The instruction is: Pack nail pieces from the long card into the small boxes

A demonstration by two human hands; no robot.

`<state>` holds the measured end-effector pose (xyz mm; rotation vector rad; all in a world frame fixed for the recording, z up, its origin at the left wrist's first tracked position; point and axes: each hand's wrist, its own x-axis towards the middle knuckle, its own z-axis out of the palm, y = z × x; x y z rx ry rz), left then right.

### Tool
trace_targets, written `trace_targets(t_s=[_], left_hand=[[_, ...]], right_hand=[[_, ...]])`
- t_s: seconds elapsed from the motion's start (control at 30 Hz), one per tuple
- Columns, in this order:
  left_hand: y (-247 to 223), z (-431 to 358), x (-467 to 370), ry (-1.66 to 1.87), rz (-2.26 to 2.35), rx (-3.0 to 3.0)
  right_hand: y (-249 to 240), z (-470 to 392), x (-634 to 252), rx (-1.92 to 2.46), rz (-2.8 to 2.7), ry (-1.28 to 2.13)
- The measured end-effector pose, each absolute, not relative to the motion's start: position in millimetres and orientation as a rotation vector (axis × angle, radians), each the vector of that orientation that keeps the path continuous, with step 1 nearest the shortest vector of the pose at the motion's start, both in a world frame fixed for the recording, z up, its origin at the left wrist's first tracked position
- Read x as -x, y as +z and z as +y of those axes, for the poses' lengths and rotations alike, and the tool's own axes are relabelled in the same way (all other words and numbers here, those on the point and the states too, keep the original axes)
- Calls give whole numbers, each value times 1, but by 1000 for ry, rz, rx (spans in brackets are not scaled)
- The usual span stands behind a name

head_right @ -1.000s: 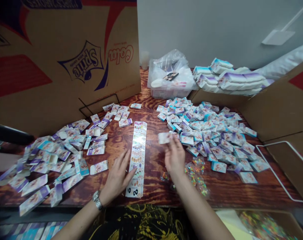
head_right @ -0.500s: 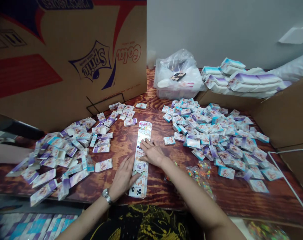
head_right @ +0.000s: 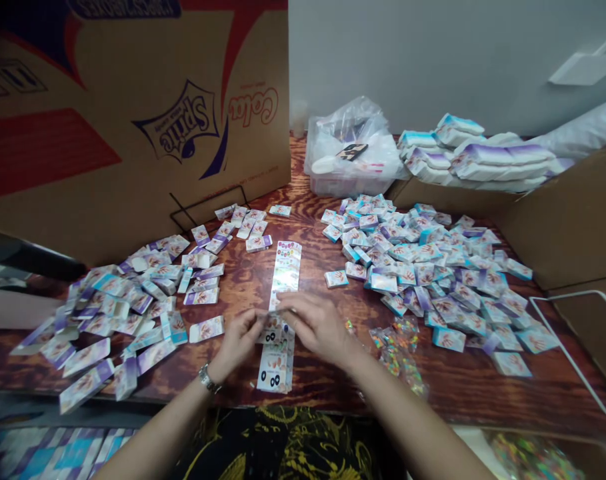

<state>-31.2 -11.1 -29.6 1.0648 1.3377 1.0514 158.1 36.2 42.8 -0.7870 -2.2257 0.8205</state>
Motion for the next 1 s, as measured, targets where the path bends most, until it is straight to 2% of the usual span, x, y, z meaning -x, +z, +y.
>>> trace_targets(t_s=[0.2, 0.33, 0.43, 0.53, 0.67, 0.83, 1.0], left_hand=[[-14, -13, 23, 1100, 1149, -677], [1, -18, 20, 1106, 885, -380], [5, -23, 16, 1107, 880, -519], [6, -26, 16, 1071, 871, -599], [9, -25, 18, 1020, 915, -691], [4, -24, 16, 1107, 1064, -457], [0, -29, 7, 996, 1029, -365]], right_hand=[[23, 4, -152, 574, -2563, 461], [19, 7, -151, 710, -2603, 558], [24, 17, -151, 826, -2519, 651], [26, 26, -150, 967, -2412, 541], [19, 28, -148, 951, -2392, 528], [6, 5, -150, 732, -2522, 30], [-5, -14, -164, 654, -2581, -128]])
